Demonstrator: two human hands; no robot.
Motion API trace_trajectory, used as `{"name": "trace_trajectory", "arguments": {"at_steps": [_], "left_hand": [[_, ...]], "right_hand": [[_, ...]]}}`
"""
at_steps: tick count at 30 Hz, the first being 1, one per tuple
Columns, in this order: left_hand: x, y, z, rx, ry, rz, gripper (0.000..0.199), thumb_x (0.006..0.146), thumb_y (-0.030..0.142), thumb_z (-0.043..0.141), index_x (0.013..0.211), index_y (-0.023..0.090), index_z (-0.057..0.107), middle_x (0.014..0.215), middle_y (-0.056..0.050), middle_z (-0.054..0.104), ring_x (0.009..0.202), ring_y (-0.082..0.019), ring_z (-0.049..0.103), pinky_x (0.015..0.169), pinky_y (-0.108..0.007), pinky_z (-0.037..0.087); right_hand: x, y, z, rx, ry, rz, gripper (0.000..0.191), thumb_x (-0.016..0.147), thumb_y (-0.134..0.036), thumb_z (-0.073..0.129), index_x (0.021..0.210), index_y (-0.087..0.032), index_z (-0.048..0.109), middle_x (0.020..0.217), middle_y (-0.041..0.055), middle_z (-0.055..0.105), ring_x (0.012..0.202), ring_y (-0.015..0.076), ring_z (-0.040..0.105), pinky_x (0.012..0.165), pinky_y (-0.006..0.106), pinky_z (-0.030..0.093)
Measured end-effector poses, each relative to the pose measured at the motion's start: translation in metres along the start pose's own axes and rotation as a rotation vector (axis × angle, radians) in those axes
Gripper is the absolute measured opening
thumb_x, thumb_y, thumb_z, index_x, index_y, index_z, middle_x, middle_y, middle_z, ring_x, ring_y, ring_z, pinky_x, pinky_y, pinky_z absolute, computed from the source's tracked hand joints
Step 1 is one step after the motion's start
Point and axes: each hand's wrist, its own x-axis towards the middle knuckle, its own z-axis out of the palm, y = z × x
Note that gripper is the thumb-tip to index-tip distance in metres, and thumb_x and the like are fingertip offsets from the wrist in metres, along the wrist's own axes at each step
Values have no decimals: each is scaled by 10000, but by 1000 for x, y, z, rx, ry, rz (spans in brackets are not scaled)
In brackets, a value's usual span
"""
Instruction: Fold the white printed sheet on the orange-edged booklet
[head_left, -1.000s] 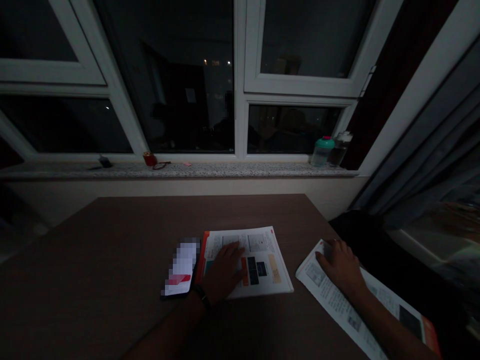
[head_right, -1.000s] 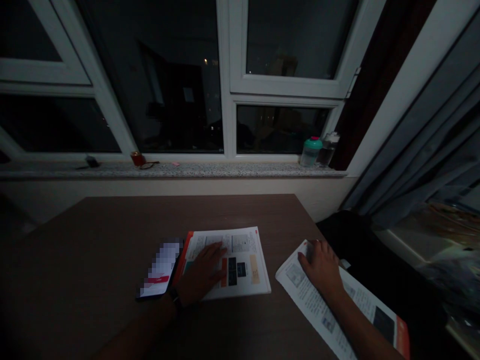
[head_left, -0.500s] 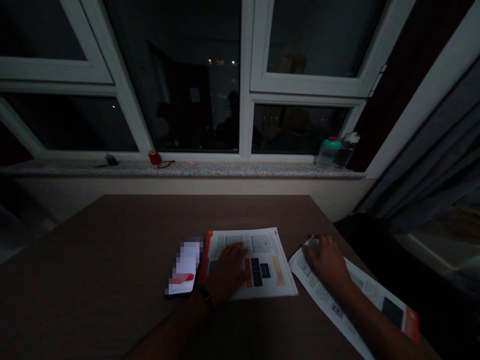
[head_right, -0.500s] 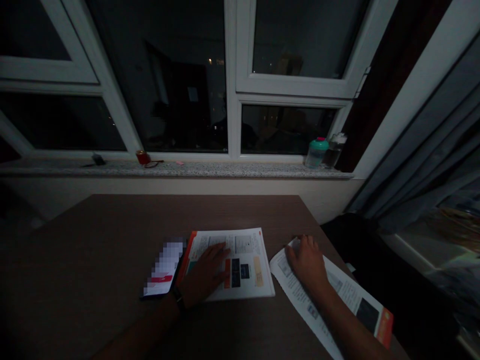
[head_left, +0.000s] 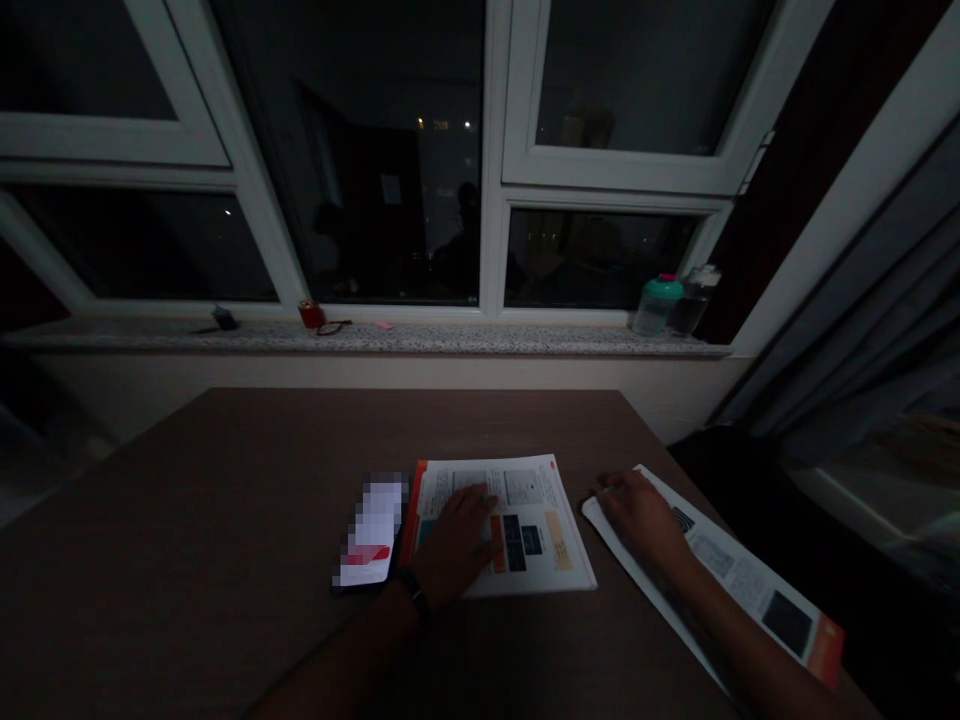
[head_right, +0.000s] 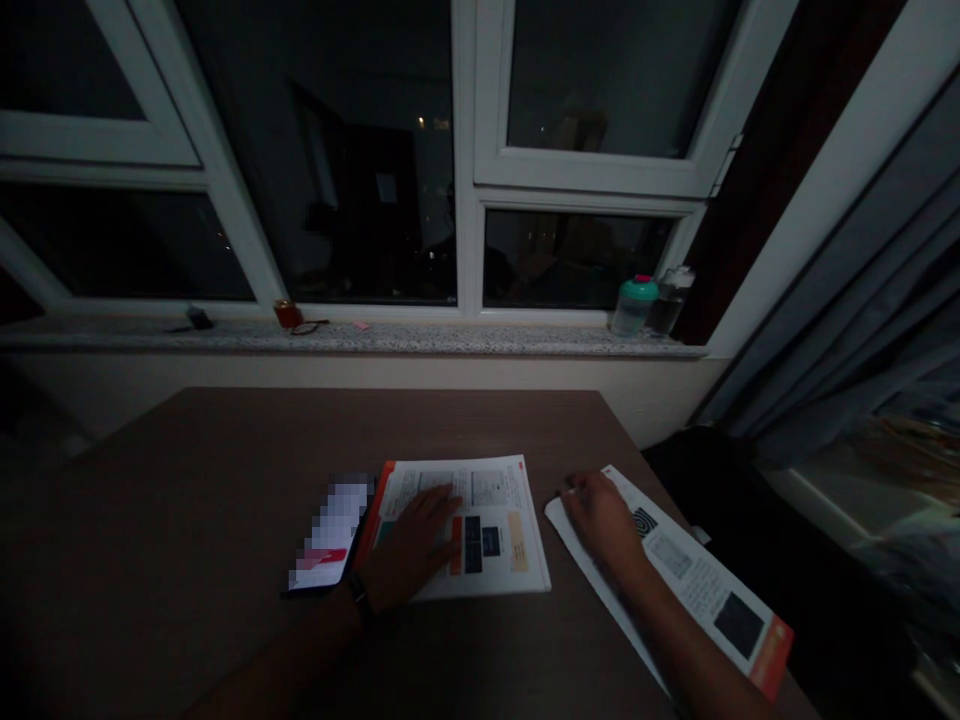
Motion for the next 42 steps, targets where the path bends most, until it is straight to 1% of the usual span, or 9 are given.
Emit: {"name": "trace_trajectory", "arguments": {"at_steps": [3, 8, 11, 15, 19, 27, 31, 36, 42], "left_hand": [[0, 1, 0, 2, 0, -4, 523, 936, 375, 562, 1414, 227, 406, 1512, -89, 358, 1404, -290, 286, 1139, -487, 298], [0, 2, -1, -6, 0, -2, 523, 932, 379, 568, 1407, 229, 409, 1498, -83, 376, 1398, -286, 294, 1137, -478, 299], [0, 3, -1, -11, 9, 0, 510, 934, 369, 564, 1403, 237, 411, 1496, -82, 377, 1393, -286, 305, 1129, -488, 311], [0, 3, -2, -13, 10, 4, 512, 933, 372, 570, 1399, 226, 417, 1495, -95, 376, 1391, -293, 308, 1127, -498, 313], [-1, 4, -3, -26, 19, 11, 519, 929, 373, 589, 1396, 218, 423, 1489, -101, 385, 1394, -289, 303, 1129, -487, 316], [-2, -2, 1, -75, 44, 11, 519, 932, 373, 588, 1405, 247, 418, 1499, -88, 374, 1392, -303, 310, 1116, -515, 331], [-3, -1, 1, -124, 105, 28, 462, 942, 294, 556, 1384, 243, 431, 1457, -87, 419, 1361, -274, 362, 1108, -494, 357], [-3, -1, 2, -118, 133, 16, 441, 918, 231, 578, 1345, 232, 469, 1423, -75, 449, 1328, -250, 395, 1110, -468, 366], [-3, 3, -2, -89, 133, 74, 389, 906, 170, 580, 1283, 248, 521, 1381, -64, 486, 1296, -242, 426, 1094, -459, 379]], "right_hand": [[7, -3, 0, 9, -32, 30, 303, 901, -396, 493, 1037, -164, 633, 1054, 113, 671, 968, 253, 628, 839, 340, 462], [0, -11, 11, -198, -99, 63, 478, 827, -488, 598, 1158, -143, 607, 1138, 160, 628, 1071, 342, 555, 798, 400, 460], [-5, -12, 15, -228, -115, 54, 422, 837, -433, 599, 1164, -166, 605, 1152, 146, 622, 1070, 349, 546, 751, 393, 462], [0, -6, 15, -150, -100, 8, 287, 848, -311, 564, 1082, -160, 632, 1091, 136, 642, 1045, 314, 569, 815, 382, 454], [11, -5, 10, 74, -81, -55, 253, 844, -320, 548, 1003, -153, 652, 1023, 124, 665, 964, 273, 614, 858, 369, 453], [18, -69, -10, 374, -152, -298, 257, 888, -372, 572, 1086, -226, 646, 1075, 67, 654, 962, 226, 605, 864, 344, 458], [15, -89, 13, 316, -193, -425, 279, 908, -354, 588, 1154, -224, 615, 1114, 92, 623, 1054, 249, 573, 937, 389, 444], [8, -85, 46, 157, -214, -495, 423, 870, -254, 637, 1280, -205, 544, 1184, 124, 590, 1137, 294, 514, 980, 462, 426], [-4, -99, 48, 272, -250, -528, 487, 864, -200, 636, 1328, -223, 491, 1243, 111, 551, 1194, 271, 489, 1038, 443, 412]]}}
